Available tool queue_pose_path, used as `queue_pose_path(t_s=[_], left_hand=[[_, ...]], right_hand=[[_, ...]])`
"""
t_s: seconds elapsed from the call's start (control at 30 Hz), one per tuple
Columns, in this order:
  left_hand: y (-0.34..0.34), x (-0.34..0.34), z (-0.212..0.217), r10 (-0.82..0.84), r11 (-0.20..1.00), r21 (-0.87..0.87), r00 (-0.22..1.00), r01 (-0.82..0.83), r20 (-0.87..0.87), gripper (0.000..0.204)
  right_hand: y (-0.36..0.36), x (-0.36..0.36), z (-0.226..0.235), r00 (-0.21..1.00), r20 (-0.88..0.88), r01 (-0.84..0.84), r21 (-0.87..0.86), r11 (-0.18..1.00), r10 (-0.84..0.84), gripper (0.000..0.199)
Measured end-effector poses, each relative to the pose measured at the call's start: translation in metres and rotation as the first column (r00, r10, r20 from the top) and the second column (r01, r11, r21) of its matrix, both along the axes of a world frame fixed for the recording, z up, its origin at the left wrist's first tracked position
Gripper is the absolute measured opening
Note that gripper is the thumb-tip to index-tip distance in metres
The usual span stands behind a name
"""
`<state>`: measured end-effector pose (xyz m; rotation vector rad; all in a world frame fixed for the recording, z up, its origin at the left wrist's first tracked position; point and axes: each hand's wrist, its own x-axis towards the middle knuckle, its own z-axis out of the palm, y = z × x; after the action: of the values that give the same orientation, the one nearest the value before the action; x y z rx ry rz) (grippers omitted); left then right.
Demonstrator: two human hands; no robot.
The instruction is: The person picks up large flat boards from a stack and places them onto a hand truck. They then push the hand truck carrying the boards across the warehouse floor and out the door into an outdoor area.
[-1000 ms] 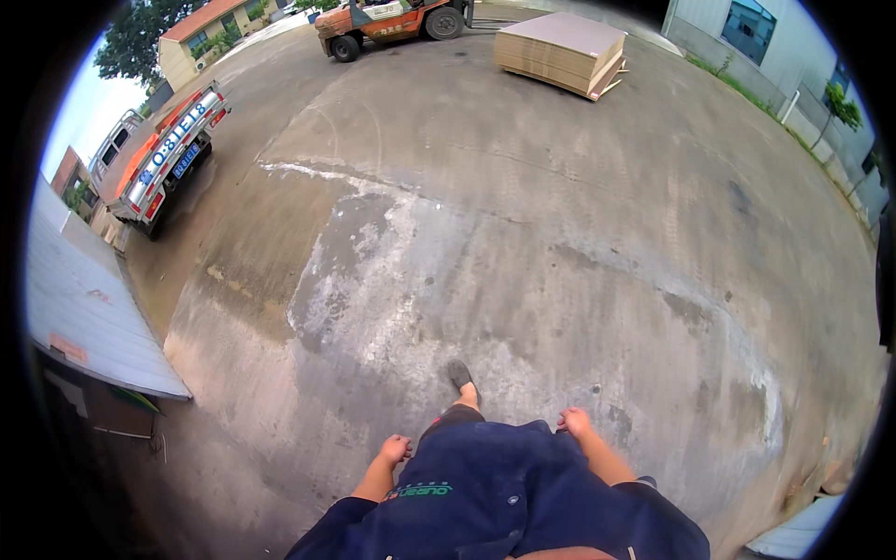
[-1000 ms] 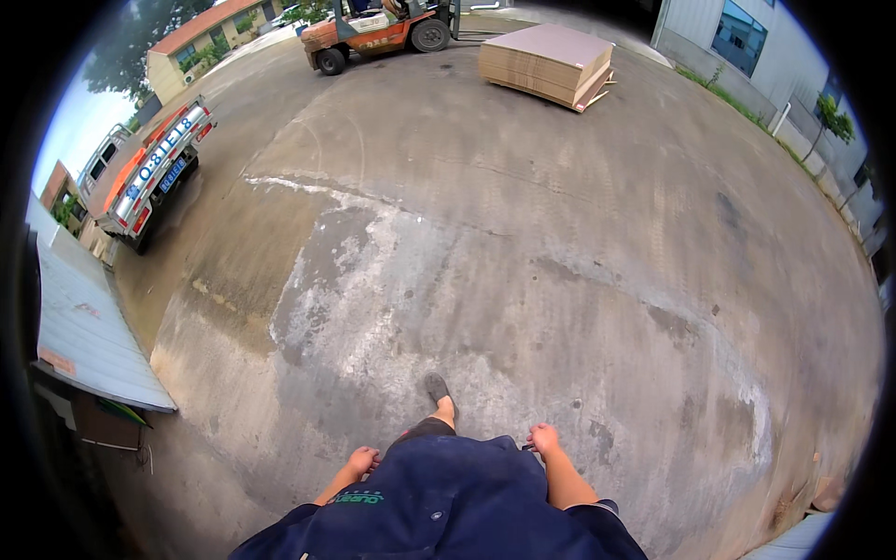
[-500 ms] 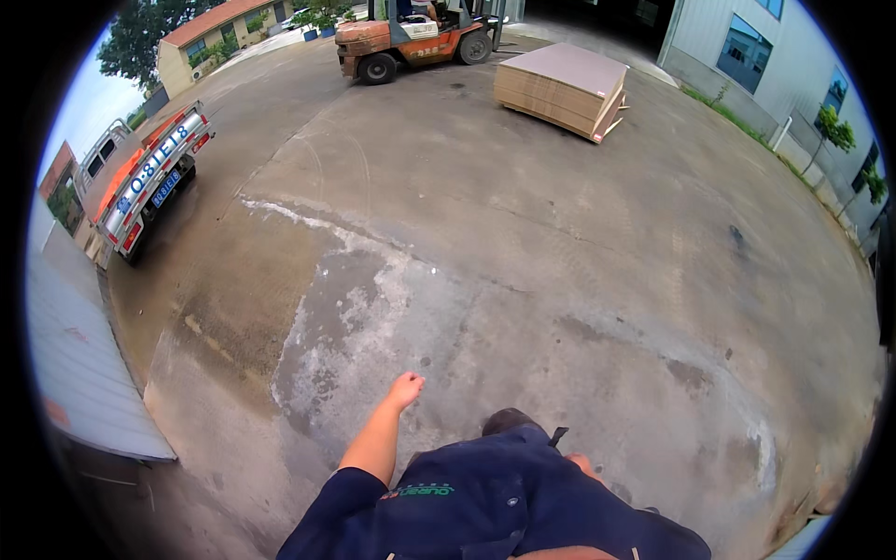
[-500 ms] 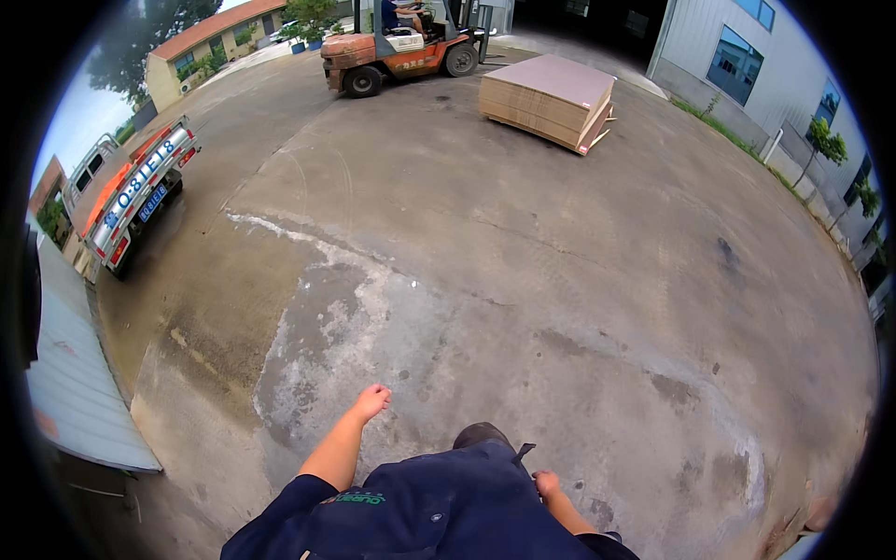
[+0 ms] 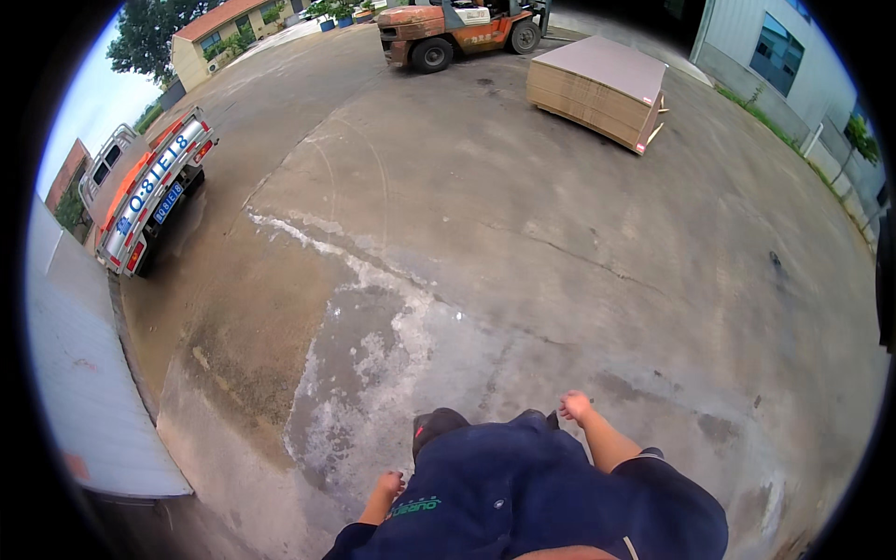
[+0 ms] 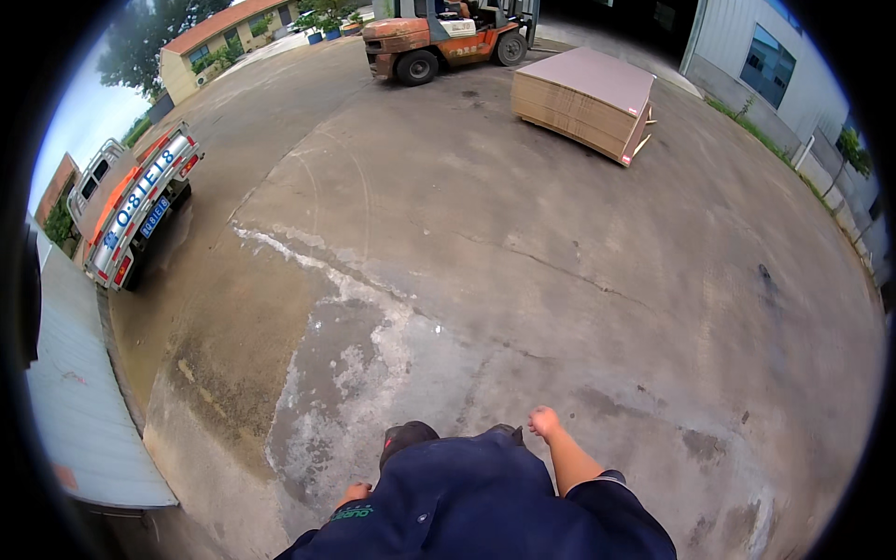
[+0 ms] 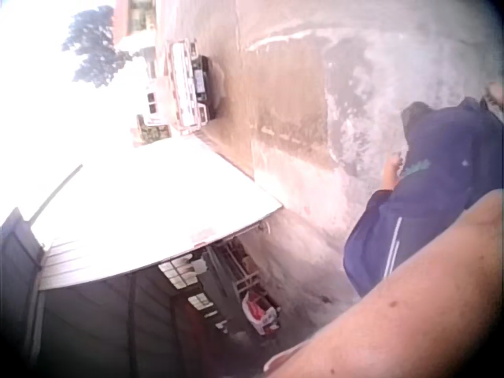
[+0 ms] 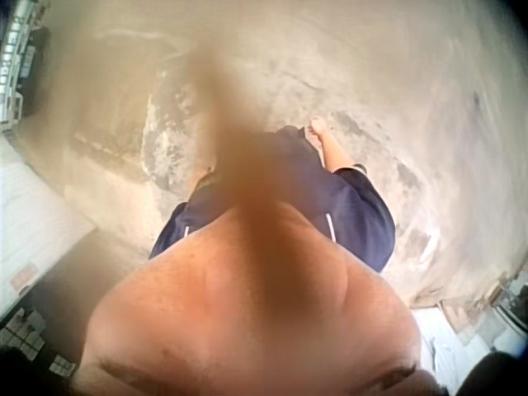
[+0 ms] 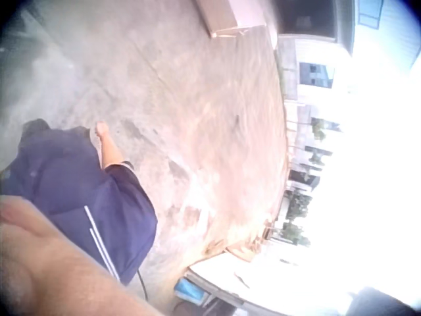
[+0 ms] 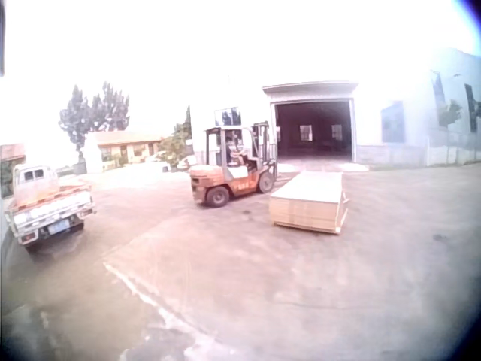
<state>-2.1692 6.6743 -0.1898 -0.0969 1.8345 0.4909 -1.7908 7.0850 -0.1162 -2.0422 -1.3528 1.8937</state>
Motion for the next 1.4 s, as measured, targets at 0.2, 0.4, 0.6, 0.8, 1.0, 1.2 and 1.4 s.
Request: queue_pose_path(t_s=[0.2,0.4,0.6,0.8,1.0,1.2,1.4], left_hand=[[0.087,-0.062,-0.029,-0.01,0.998,-0.063,0.997,0.016,0.081,0.028],[0.306,-0.215,-0.08,-0.082,0.996,-0.017,0.996,0.083,0.037,0.024],[0.585,-0.402,-0.05,-0.122,0.909,0.345,0.939,0.235,-0.321,0.019],[0.823,-0.518,0.022,0.07,0.753,0.639,0.946,0.158,-0.317,0.018],[0.833,-0.589,-0.058,-0.122,0.981,0.15,0.992,0.125,-0.031,0.029],[0.87,-0.656,-0.094,-0.202,0.976,-0.065,0.975,0.209,0.097,0.033],[1.017,-0.798,-0.131,-0.307,0.949,-0.034,0.942,0.314,0.132,0.034]], right_hand=[[0.132,-0.113,-0.003,0.991,-0.135,0.026,0.084,0.996,-0.015,0.018],[0.191,-0.113,-0.198,0.504,0.58,-0.863,0.301,0.406,0.64,0.027],[0.26,-0.231,-0.104,0.939,0.212,-0.269,-0.046,0.962,0.273,0.038],[0.422,-0.331,-0.215,0.858,0.258,-0.493,0.177,0.852,0.443,0.03],[0.665,-0.513,-0.13,0.987,0.142,0.085,-0.062,0.994,-0.075,0.024],[0.872,-0.662,-0.054,0.994,-0.071,0.091,0.145,0.985,-0.082,0.017],[0.988,-0.771,-0.074,0.975,-0.091,0.216,0.154,0.964,-0.204,0.017]])
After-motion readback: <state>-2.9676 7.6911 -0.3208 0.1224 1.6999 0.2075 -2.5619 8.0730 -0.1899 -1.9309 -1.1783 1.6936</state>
